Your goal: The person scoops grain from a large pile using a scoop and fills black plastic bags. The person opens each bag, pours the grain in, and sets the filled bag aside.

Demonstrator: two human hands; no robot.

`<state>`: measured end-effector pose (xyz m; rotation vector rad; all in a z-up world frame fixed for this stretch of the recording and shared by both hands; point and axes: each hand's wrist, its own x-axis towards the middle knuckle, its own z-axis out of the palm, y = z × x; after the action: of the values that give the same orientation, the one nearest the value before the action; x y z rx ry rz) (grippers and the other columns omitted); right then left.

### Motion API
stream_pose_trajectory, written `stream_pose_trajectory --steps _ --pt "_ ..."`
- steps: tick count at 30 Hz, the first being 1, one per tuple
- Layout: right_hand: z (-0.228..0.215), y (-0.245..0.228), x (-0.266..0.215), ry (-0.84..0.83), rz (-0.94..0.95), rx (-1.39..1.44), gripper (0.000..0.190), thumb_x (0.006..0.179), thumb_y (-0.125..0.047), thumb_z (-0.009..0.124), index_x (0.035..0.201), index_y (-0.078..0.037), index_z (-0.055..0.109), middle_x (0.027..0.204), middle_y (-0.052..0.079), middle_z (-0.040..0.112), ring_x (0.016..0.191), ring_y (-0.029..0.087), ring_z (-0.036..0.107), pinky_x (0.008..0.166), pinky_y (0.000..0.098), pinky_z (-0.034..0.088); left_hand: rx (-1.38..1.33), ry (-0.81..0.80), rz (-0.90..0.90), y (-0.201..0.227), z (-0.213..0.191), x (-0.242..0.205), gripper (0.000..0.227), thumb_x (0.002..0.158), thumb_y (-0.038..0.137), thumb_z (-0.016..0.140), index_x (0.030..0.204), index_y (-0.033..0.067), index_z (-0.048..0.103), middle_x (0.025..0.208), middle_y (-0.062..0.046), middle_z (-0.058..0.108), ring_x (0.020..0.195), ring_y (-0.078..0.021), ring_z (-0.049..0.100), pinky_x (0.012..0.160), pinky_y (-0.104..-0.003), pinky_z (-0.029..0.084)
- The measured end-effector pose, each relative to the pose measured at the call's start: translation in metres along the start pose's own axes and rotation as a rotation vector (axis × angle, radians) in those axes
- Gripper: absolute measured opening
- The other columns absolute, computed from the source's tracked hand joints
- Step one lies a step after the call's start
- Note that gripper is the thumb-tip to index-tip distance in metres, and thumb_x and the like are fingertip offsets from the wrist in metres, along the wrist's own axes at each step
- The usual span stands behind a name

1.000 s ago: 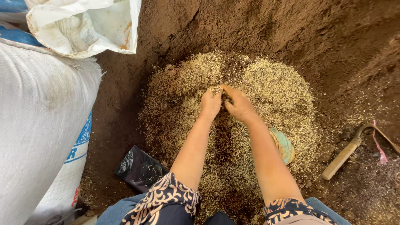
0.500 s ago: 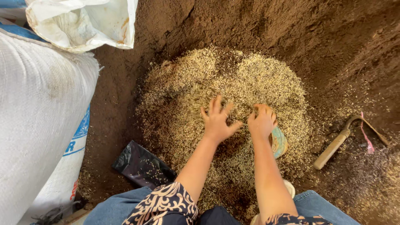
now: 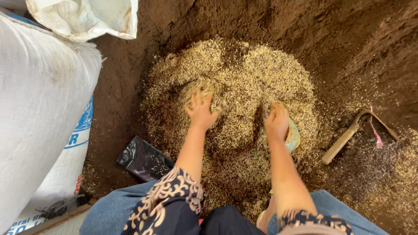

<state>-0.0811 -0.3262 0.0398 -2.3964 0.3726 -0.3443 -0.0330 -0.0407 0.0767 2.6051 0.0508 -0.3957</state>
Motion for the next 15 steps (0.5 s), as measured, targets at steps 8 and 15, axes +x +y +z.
stream_pose_trajectory --steps 8,15 --pt "0.05 -0.002 -0.049 -0.14 0.513 -0.067 0.089 0.098 -0.074 0.031 0.162 -0.013 0.026 0.161 0.019 0.035 0.145 0.041 0.035 0.118 0.0534 0.029 -0.436 0.074 -0.589 -0.128 0.037 -0.006 0.087 0.097 0.072 0.025 0.164 0.0193 0.008 0.171 -0.011 0.001 0.157 -0.0378 0.002 0.124 -0.06 0.004" --pt "0.066 -0.006 0.005 -0.196 0.879 0.318 0.103 0.089 -0.086 0.03 0.164 -0.015 0.022 0.17 0.015 0.02 0.156 0.037 0.02 0.125 0.0514 0.019 -0.607 -0.068 -0.588 -0.113 0.063 0.028 0.086 0.101 0.062 0.033 0.162 0.0033 0.016 0.168 -0.018 0.022 0.156 -0.0379 0.021 0.126 -0.048 0.019"
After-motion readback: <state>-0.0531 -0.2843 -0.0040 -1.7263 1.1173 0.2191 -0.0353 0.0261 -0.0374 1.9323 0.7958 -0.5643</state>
